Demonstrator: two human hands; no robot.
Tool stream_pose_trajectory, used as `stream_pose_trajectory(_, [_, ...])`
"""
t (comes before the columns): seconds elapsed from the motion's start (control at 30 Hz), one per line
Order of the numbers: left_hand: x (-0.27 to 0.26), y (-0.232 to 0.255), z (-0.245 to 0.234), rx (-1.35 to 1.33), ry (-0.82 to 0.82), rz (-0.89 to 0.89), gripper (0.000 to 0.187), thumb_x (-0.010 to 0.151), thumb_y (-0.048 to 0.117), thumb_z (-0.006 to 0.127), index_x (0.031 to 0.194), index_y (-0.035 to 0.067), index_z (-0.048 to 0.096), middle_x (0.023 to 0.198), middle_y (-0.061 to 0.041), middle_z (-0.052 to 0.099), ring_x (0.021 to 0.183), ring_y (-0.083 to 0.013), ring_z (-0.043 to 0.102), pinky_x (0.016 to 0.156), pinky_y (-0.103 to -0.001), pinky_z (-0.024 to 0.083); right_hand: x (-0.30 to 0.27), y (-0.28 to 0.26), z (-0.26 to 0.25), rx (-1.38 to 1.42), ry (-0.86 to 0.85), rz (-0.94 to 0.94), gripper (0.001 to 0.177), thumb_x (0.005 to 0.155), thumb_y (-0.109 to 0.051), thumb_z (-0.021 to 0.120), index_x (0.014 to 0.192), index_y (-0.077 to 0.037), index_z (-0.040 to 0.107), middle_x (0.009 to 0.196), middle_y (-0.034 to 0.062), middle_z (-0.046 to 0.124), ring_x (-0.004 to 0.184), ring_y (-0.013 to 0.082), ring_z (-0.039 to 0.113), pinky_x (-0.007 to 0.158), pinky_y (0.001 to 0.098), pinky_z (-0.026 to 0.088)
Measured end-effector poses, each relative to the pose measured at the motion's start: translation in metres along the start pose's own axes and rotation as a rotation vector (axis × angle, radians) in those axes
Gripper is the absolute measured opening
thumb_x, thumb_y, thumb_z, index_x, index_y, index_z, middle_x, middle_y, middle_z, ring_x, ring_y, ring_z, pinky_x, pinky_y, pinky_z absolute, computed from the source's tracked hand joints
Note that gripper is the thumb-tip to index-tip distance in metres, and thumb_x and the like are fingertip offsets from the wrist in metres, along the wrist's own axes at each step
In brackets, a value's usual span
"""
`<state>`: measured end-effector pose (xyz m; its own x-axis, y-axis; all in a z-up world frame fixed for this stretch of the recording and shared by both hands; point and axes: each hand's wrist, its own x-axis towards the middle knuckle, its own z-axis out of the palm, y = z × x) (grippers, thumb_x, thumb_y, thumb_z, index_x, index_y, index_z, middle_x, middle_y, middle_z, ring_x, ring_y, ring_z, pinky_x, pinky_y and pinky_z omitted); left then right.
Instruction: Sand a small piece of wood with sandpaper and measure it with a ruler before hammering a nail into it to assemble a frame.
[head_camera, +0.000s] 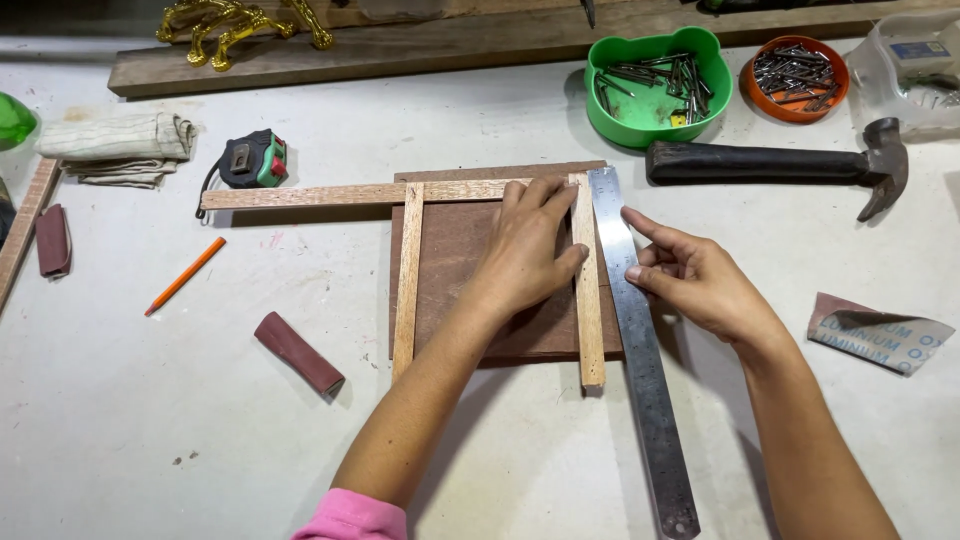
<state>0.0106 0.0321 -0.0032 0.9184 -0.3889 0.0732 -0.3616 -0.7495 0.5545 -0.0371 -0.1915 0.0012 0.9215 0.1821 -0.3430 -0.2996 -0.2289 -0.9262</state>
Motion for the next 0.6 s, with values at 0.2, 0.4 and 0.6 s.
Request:
stream_pose_trajectory(0.2, [-0.002, -0.001, -0.002, -0.008, 0.018, 0.006, 0.074, 0.076, 0.025, 0.082, 0.141, 0.001, 0.056, 0.145, -0.018, 0.051, 0.13, -0.032, 0.045, 0.11, -0.053, 0.041, -0.004, -0.005, 0.002, 0.012, -0.003, 0.031, 0.073, 0.088, -0.005, 0.069, 0.157, -0.02, 0.048, 0.085, -0.0043, 0.056, 0.069, 0.0044, 0.049, 0.056, 0.0216, 0.044])
stream_pose_trajectory(0.4, [-0.004, -0.003, 0.001, -0.03, 0.031, 0.009, 0.073, 0.076, 0.025, 0.081, 0.14, 0.001, 0.057, 0.146, -0.018, 0.05, 0.131, -0.0317, 0.044, 0.11, -0.053, 0.04, -0.01, -0.015, 0.003, 0.008, -0.015, 0.082, 0.077, 0.087, -0.008, 0.071, 0.158, -0.021, 0.046, 0.081, -0.0039, 0.057, 0.066, 0.0055, 0.052, 0.056, 0.0226, 0.048])
stream_pose_trajectory(0.6, [-0.004, -0.002, 0.001, -0.041, 0.029, 0.009, 0.073, 0.077, 0.025, 0.081, 0.141, 0.0, 0.056, 0.146, -0.017, 0.05, 0.131, -0.032, 0.043, 0.11, -0.054, 0.038, -0.012, -0.012, 0.002, -0.005, -0.061, 0.021, 0.082, 0.086, -0.006, 0.072, 0.161, -0.019, 0.04, 0.082, -0.002, 0.06, 0.067, 0.007, 0.058, 0.061, 0.0229, 0.053])
